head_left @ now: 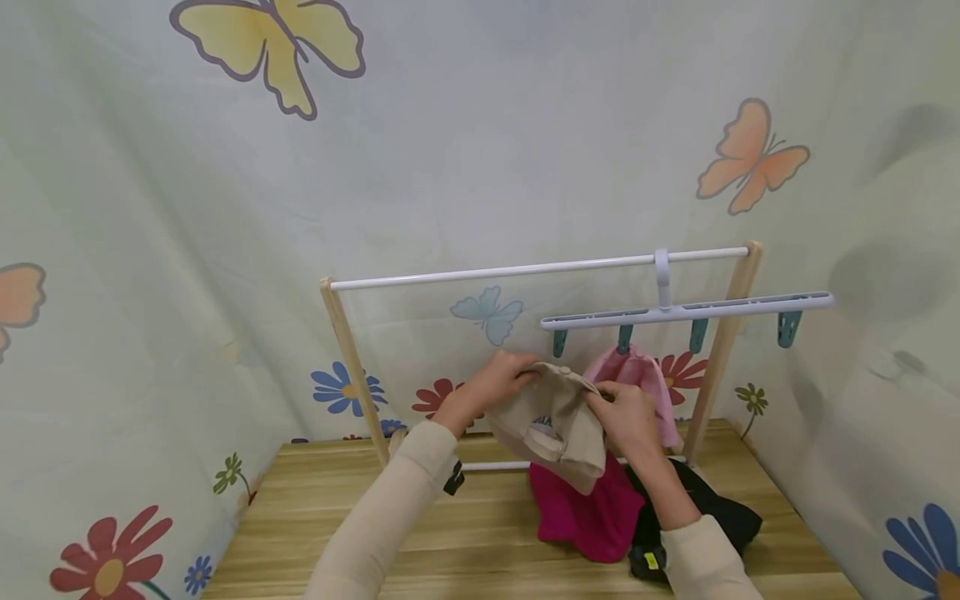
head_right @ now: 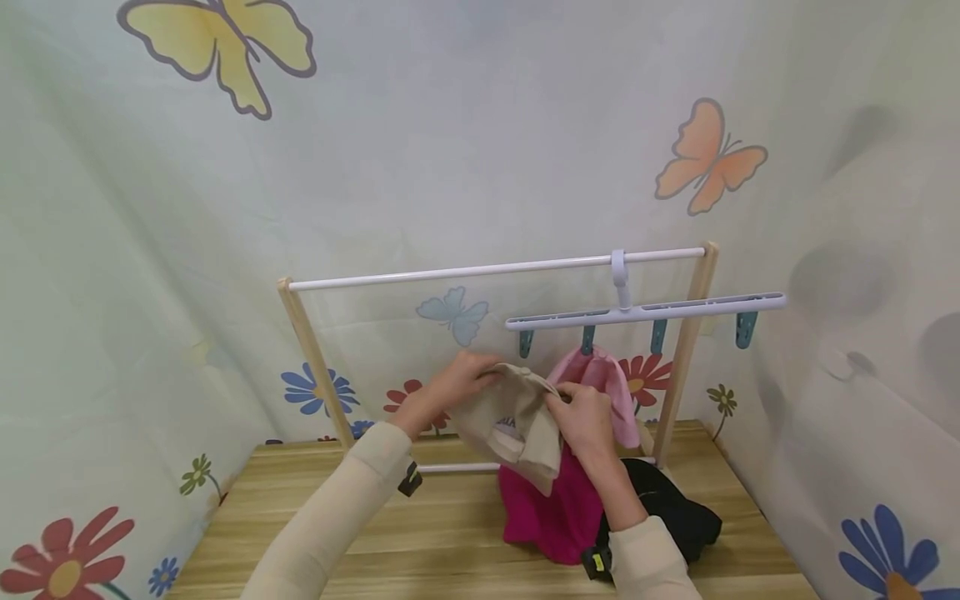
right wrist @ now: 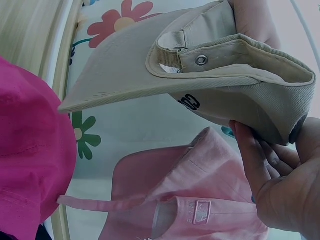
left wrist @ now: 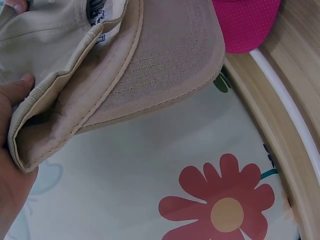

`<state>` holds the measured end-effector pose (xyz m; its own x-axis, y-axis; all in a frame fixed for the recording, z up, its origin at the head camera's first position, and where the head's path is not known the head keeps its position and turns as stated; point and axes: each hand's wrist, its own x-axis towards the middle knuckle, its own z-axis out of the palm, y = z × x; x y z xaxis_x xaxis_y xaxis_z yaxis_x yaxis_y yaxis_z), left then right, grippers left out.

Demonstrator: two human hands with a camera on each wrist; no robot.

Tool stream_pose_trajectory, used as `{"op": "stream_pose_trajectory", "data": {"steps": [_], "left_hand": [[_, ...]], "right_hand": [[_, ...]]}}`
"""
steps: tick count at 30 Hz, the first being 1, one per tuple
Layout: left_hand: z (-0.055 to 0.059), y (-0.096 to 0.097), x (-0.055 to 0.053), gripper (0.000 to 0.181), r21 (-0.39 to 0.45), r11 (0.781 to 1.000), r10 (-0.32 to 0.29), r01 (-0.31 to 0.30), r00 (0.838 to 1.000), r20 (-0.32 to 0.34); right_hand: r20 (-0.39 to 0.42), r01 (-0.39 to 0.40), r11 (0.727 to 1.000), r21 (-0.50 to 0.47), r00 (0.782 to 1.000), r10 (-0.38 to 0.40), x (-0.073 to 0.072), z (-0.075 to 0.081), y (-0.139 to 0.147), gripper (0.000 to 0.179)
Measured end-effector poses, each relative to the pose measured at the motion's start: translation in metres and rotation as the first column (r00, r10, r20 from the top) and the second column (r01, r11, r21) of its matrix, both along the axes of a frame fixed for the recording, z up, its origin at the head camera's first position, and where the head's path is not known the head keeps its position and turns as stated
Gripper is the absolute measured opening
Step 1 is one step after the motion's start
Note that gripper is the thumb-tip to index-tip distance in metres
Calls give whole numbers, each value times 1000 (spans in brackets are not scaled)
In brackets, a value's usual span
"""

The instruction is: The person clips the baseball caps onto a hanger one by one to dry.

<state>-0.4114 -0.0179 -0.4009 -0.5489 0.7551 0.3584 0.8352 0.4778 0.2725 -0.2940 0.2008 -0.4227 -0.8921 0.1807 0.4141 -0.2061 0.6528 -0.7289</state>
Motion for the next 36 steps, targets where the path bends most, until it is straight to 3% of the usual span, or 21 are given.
{"op": "stream_pose_trajectory", "data": {"steps": [4,9,11,14,18,22,29,36], "left_hand": [[0,2,0,13,2,1000,5,-5,1000,17],[-4,7,-1,22,-12,1000,13,-13,1000,-12],[-6,8,-2,28,0,1000,30,-30,1000,11],[-8,10,-4,34,73,995,55,-64,992,114],[-7,12,-6,38,223,966,71,-133,962,264],[-1,17,-8,36,314,924,103,-218,932,346],[10,29,-11,36,303,893,172,-332,875,452],[11,40,-21,47,297,881,146,-369,808,571]], "right_hand": [[-6,13,1000,2,1000,-13,-3,-1,1,20],[-11,41,999,-1,999,-41,-7,-4,4,20],[-9,48,999,-3,999,-48,-7,-5,4,20],[-5,56,998,-12,998,-56,-7,-6,5,21],[3,65,998,-16,998,-65,-7,-6,5,21],[4,72,997,4,997,-72,-8,-7,5,20],[-15,74,997,17,997,-74,-7,-8,3,18],[-10,73,997,20,997,-72,-8,-10,4,18]]}}
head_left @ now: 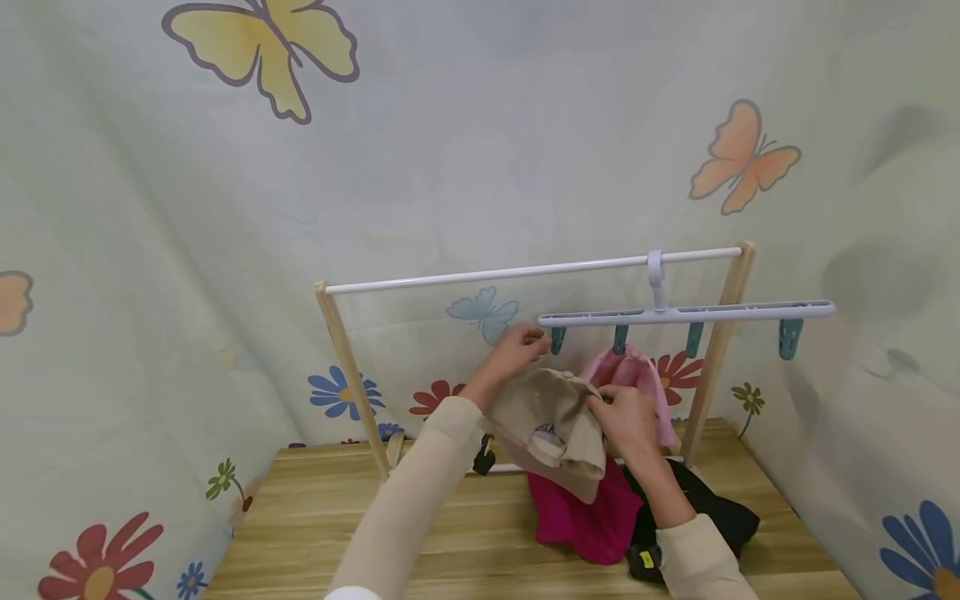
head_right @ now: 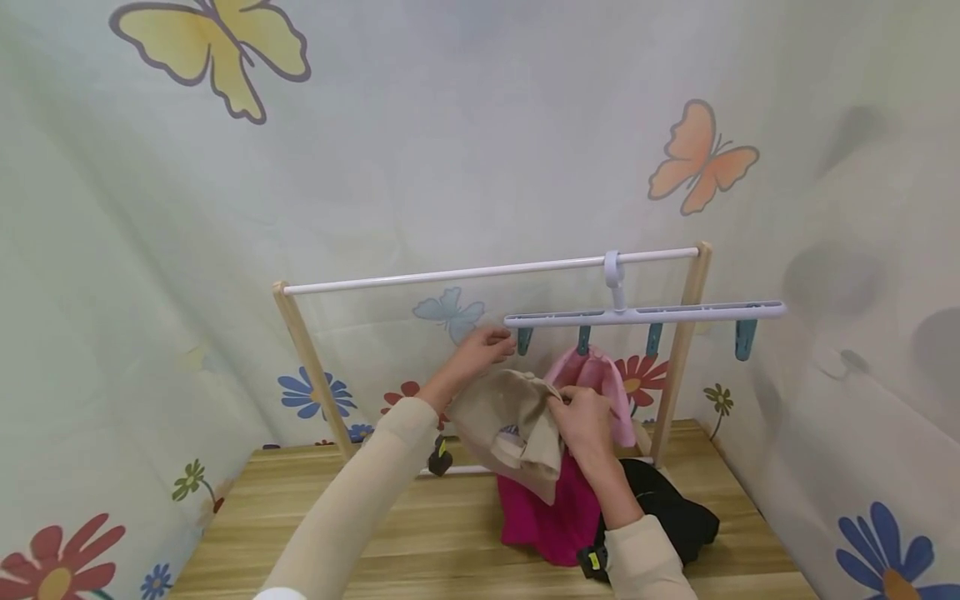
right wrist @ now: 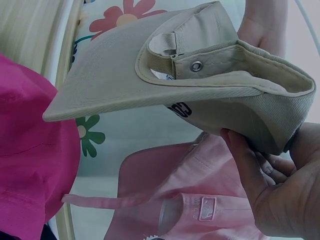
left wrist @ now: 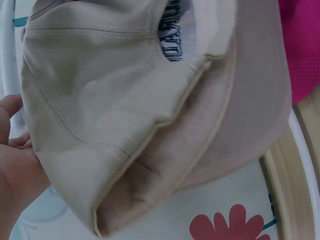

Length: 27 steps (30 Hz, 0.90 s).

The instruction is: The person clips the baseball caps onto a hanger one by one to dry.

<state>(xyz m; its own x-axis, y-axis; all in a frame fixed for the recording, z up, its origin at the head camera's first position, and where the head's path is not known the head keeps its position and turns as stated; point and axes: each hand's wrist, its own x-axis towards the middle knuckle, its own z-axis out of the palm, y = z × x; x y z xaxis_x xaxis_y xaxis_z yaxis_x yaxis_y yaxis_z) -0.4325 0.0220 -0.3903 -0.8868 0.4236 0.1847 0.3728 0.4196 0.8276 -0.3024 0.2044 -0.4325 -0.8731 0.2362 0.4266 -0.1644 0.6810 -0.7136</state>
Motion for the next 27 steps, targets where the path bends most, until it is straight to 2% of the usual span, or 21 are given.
{"op": "stream_pose_trajectory", "data": {"steps": [4,7,11,14,22,27], "left_hand": [[2,7,-5,45,33,999,12,-13,999,36],[3,13,-9,42,126,992,2,-13,996,92],[2,19,-12,38,275,962,-53,-2,980,191],[0,21,-15,37,340,940,-75,-13,966,246],[-4,22,-19,35,435,900,-109,-37,946,306],[-4,22,-21,31,482,875,-155,-27,930,333]], "right_hand": [[5,-9,1000,1,1000,9,1,-1,1,18],[8,-7,1000,7,1000,7,1,-1,2,18],[19,2,1000,12,1000,-2,2,0,2,19],[26,0,1000,10,1000,0,3,0,2,19],[29,-5,1000,-9,1000,6,1,-2,4,18],[23,-5,1000,-5,1000,6,0,-2,6,18]]}}
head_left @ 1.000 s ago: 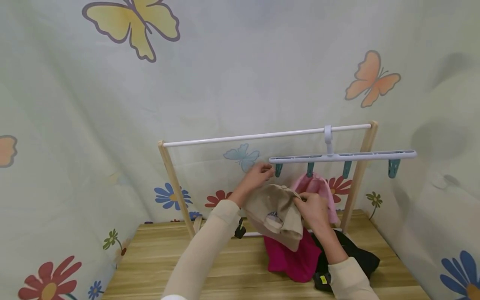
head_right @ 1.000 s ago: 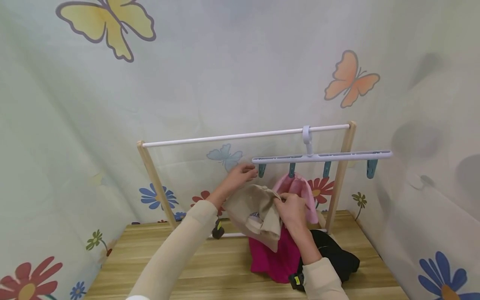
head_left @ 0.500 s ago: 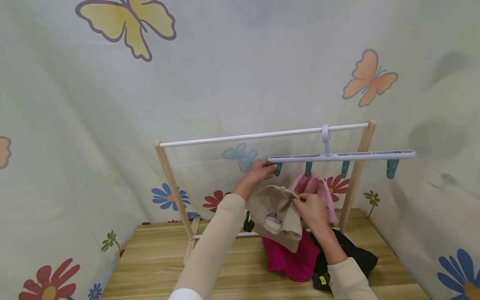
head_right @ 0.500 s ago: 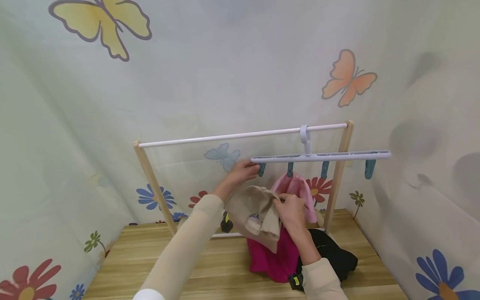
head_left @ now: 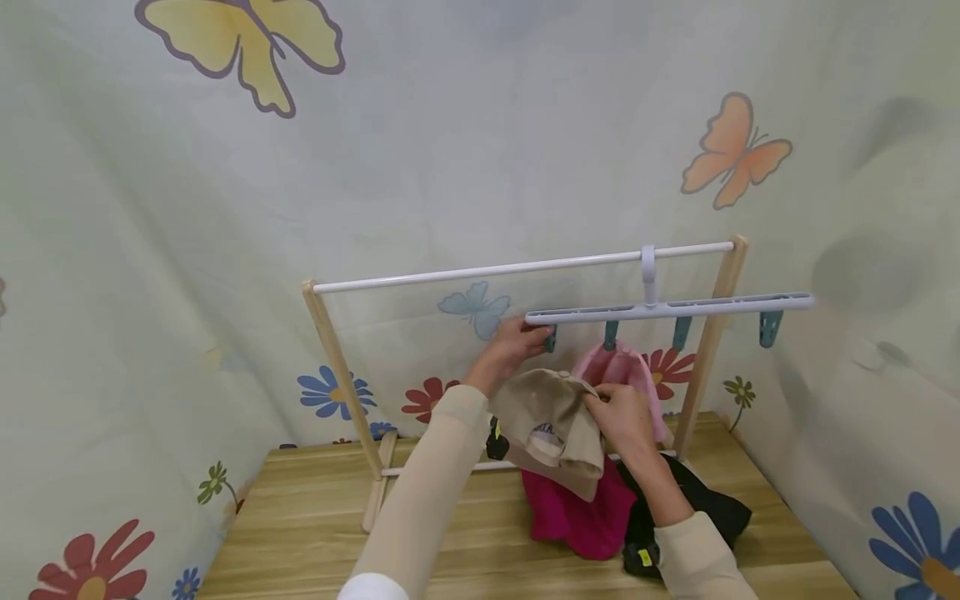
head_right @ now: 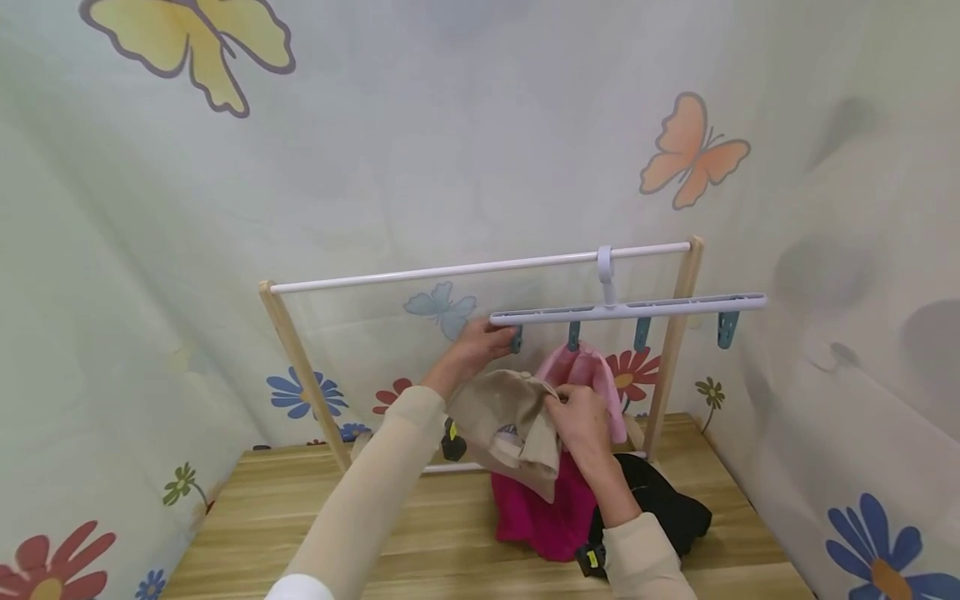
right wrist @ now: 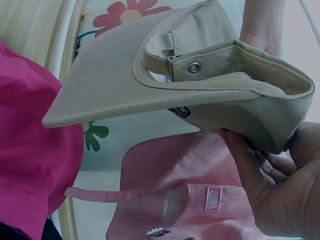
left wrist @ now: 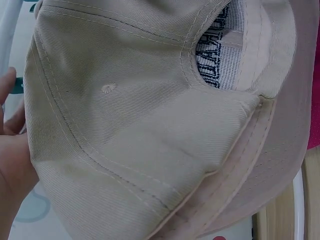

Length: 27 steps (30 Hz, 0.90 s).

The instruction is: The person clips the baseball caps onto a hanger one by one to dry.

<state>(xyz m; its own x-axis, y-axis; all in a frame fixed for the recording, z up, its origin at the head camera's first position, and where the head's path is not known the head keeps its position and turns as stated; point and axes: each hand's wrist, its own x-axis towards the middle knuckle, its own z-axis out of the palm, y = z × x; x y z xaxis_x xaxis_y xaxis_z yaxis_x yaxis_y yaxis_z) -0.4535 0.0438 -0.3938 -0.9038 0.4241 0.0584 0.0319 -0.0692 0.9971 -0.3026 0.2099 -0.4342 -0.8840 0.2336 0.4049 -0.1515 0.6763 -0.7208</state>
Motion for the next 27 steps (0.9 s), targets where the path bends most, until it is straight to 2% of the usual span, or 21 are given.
{"op": "stream_pose_trajectory", "data": {"steps": [6,13,16,27], "left_hand": [[0,-2,-1,28,17,999,-42,42,999,7],[0,-6,2,31,35,997,-73,74,997,-37],[0,-7,4,31,23,997,-67,68,997,-48],[2,-7,11,24,24,1000,-9,10,1000,-22]], "right_hand": [[-6,-17,1000,-1,1000,17,3,3,-1,20],[3,-2,1000,16,1000,2,3,3,-3,18],[20,-1,1000,12,1000,1,3,3,-3,19],[42,2,1000,26,999,-3,3,4,-3,23]]}}
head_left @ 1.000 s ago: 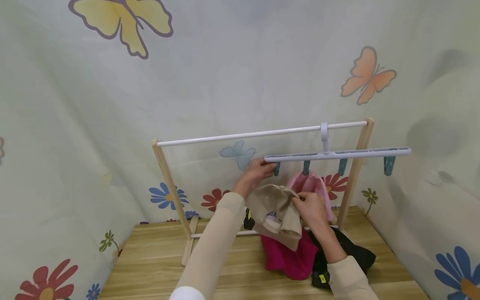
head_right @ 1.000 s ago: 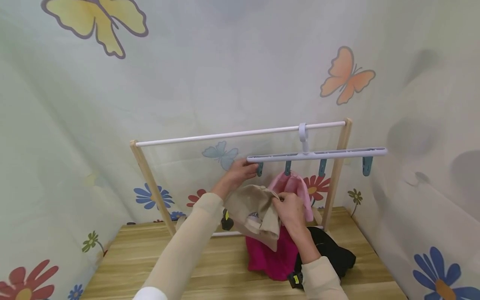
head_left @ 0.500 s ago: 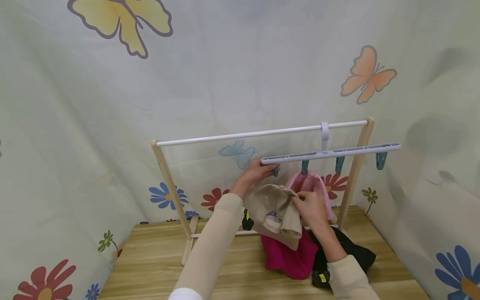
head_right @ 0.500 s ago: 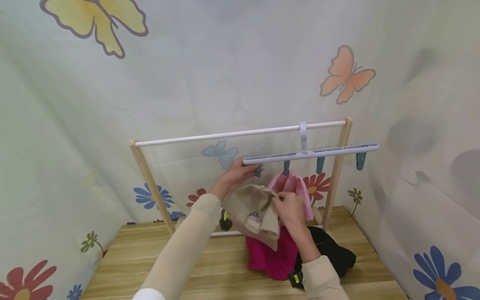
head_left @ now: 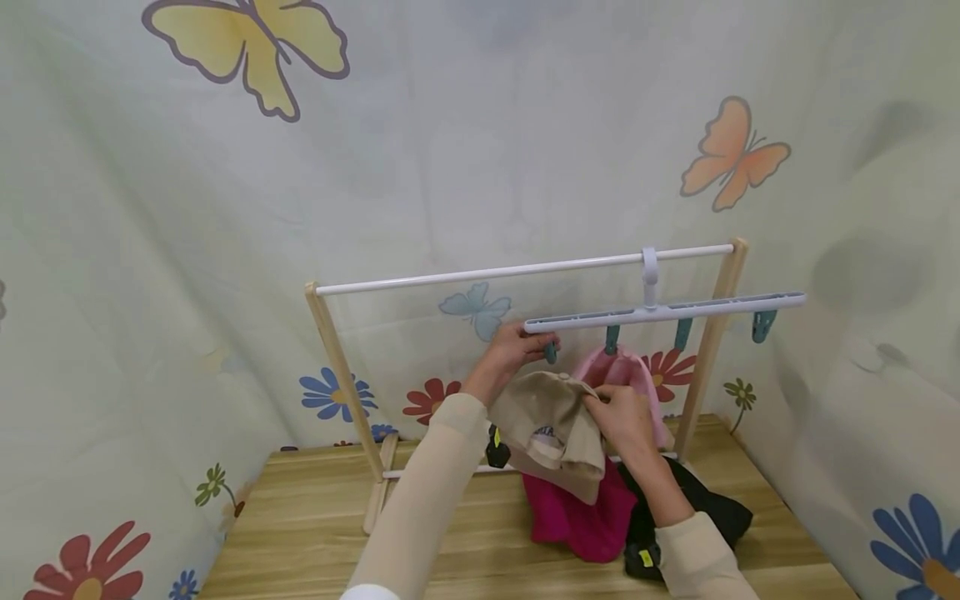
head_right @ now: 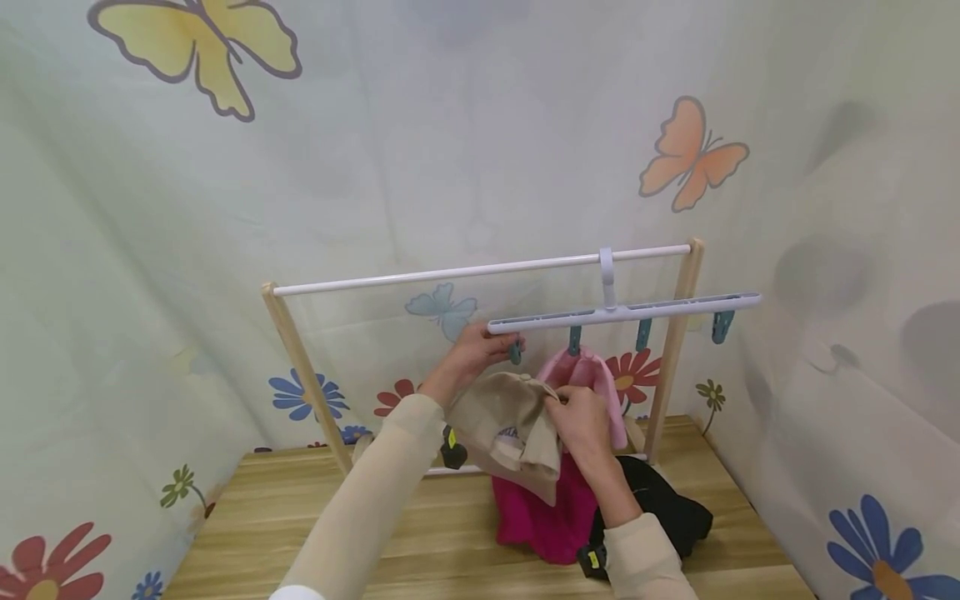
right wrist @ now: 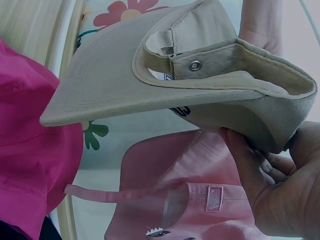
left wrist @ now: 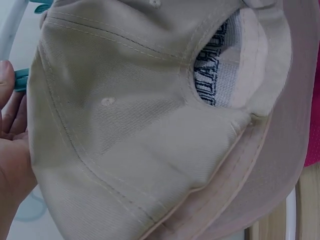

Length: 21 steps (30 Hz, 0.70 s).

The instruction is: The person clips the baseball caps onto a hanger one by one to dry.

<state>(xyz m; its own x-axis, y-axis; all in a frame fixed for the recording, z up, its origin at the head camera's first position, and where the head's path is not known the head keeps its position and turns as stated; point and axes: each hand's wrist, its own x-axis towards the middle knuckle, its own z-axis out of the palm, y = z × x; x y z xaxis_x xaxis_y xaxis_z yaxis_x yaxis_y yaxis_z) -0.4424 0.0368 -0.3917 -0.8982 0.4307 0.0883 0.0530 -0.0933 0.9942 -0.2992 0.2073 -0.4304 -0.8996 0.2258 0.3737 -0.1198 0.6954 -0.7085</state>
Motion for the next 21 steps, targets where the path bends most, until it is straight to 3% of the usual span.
{"op": "stream_pose_trajectory", "data": {"steps": [12,21], "left_hand": [[9,0,7,26,8,1000,8,-8,999,-40],[14,-8,8,24,-46,999,-12,8,996,-93]], "right_hand": [[-11,3,1000,19,1000,-3,-2,-2,4,22],[3,-1,1000,-1,1000,1,-2,-2,2,21]]}}
